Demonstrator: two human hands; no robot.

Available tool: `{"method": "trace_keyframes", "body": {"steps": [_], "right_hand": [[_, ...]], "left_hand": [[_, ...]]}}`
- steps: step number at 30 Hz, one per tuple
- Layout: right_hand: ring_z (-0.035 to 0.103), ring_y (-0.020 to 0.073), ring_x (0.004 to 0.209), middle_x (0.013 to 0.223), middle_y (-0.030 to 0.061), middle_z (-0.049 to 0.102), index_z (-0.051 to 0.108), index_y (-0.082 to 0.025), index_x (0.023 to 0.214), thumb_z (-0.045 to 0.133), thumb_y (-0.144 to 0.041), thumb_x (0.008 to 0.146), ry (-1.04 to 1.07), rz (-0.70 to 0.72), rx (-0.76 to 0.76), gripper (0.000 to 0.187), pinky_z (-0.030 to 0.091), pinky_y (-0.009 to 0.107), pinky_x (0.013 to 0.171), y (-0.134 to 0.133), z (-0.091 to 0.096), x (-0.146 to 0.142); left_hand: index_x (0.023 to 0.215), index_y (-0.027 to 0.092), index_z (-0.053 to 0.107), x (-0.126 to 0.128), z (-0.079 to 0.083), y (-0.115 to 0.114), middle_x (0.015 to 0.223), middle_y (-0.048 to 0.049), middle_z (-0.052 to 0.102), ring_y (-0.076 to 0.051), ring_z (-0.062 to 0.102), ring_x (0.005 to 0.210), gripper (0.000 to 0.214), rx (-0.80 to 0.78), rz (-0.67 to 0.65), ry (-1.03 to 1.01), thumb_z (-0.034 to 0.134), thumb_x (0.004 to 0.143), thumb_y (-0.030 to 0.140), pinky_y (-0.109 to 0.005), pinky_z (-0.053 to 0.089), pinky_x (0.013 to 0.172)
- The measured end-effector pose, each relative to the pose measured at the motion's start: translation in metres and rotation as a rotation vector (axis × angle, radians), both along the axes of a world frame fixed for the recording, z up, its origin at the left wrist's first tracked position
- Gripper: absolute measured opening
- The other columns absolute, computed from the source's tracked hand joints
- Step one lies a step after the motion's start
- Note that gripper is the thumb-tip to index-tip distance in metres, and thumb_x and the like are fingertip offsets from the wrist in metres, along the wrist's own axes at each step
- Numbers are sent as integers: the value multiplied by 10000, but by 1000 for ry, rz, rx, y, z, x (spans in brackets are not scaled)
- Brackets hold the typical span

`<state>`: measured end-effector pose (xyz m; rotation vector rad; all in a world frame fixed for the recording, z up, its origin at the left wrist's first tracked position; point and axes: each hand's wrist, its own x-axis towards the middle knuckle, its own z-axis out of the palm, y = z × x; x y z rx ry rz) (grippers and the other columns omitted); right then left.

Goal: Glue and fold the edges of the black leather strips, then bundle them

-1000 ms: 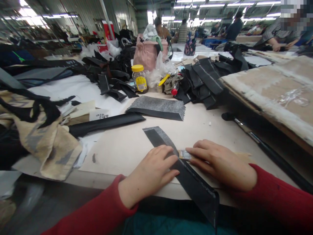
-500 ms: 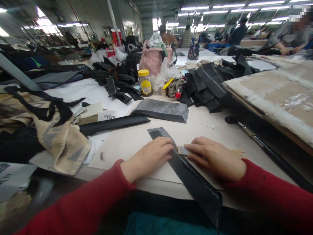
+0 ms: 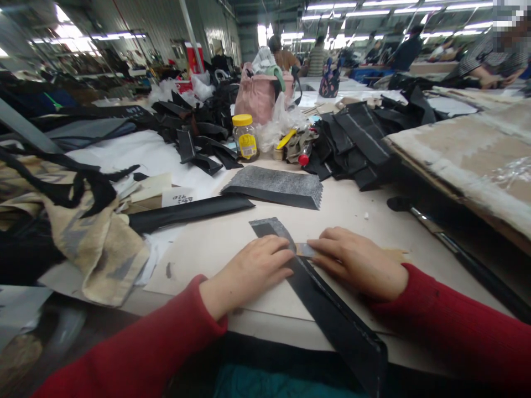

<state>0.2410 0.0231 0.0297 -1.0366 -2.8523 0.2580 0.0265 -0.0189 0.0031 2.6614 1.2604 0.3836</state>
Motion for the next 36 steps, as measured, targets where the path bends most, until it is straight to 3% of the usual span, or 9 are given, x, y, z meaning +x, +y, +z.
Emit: {"method": "trace_keyframes", "body": {"steps": [6, 11, 17, 21, 36], "right_hand": [[521, 181, 786, 831, 80, 575, 641, -152, 1000, 475, -256, 872, -23, 0, 31, 233, 411, 290, 698, 10, 1, -12], [529, 178, 794, 838, 78, 578, 637, -161, 1011, 469, -252, 877, -39, 11, 31, 233, 410, 284, 707, 12, 1, -15], [527, 190, 799, 847, 83, 578, 633, -156, 1013, 451, -271, 884, -33, 12, 8, 250, 419, 303, 724, 12, -1, -14], [525, 190, 789, 836, 75, 570, 628, -166, 1025, 460, -265, 879, -33, 13, 13, 244, 420, 303, 710, 14, -2, -15], [525, 176, 776, 824, 67, 570, 640, -168, 980, 479, -270, 872, -25, 2, 53, 220, 401, 283, 697, 31, -4, -35]], "left_hand": [[1081, 186, 558, -5, -1, 1, 1177, -72, 517, -200, 461, 1109, 246, -38, -11, -97, 504, 865, 290, -356, 399, 957], [1086, 188, 538, -18, 0, 14, 1120, -41, 546, -136, 502, 1046, 223, -96, -13, -235, 458, 879, 166, -277, 414, 933], [1023, 193, 575, -25, 0, 26, 1117, -62, 539, -195, 490, 1054, 179, 32, -1, -85, 493, 869, 232, -359, 403, 935], [1040, 178, 571, -26, -2, 25, 1126, -76, 540, -194, 491, 1058, 201, 58, -12, -34, 442, 893, 226, -349, 408, 927], [1033, 170, 580, -26, -2, 25, 1117, -81, 559, -200, 505, 1055, 203, 63, -3, -43, 456, 888, 240, -352, 429, 922]]}}
